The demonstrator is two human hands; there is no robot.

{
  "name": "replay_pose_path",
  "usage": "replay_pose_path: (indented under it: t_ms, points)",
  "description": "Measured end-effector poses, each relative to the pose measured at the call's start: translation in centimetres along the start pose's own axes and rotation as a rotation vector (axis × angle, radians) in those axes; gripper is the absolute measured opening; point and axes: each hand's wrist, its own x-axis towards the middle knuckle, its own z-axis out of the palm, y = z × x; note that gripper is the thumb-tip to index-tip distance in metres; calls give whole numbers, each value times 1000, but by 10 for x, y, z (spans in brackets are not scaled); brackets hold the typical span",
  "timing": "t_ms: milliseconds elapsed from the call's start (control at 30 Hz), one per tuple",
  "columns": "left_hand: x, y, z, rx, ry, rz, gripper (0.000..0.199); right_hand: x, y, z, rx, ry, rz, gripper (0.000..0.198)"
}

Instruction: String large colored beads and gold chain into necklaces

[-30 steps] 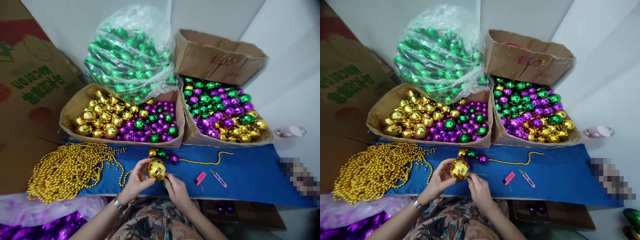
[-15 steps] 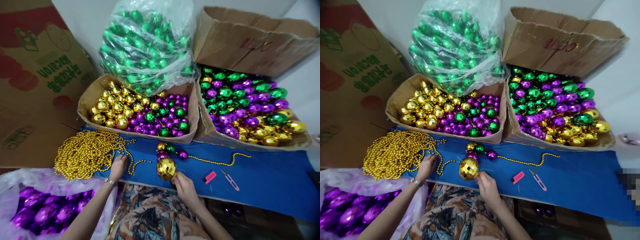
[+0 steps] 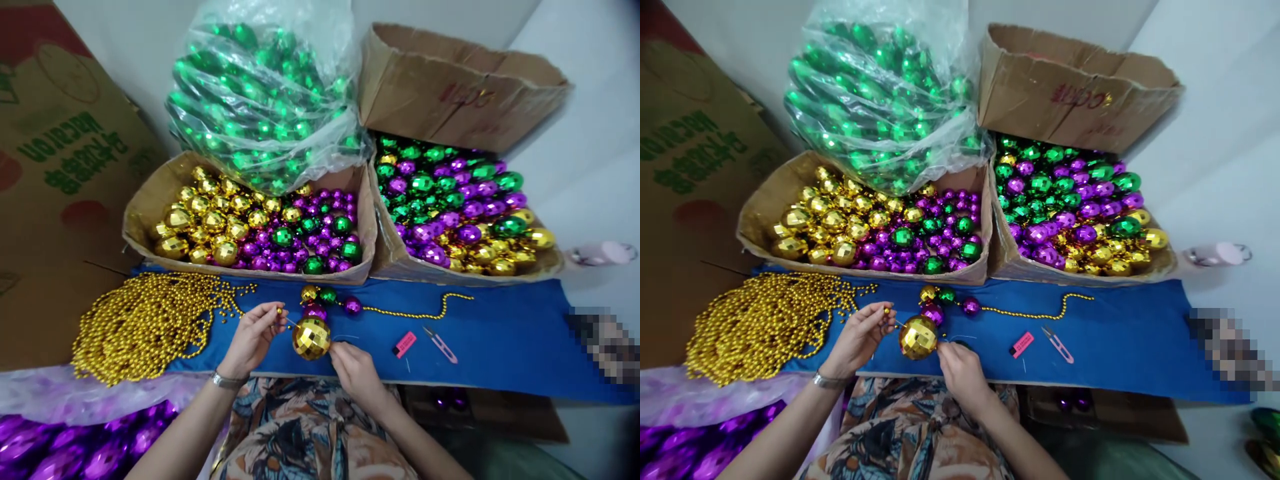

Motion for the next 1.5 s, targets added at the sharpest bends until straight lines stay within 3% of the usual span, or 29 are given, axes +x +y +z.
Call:
replay_pose_path:
  t_ms: [833, 1500]
  points:
    - [-2, -7, 12, -20, 0, 3, 26, -6, 5, -4, -19, -6, 28, 23]
    - [-2, -13, 22, -129, 87, -75, 35, -9, 10, -2, -31, -34, 51, 24]
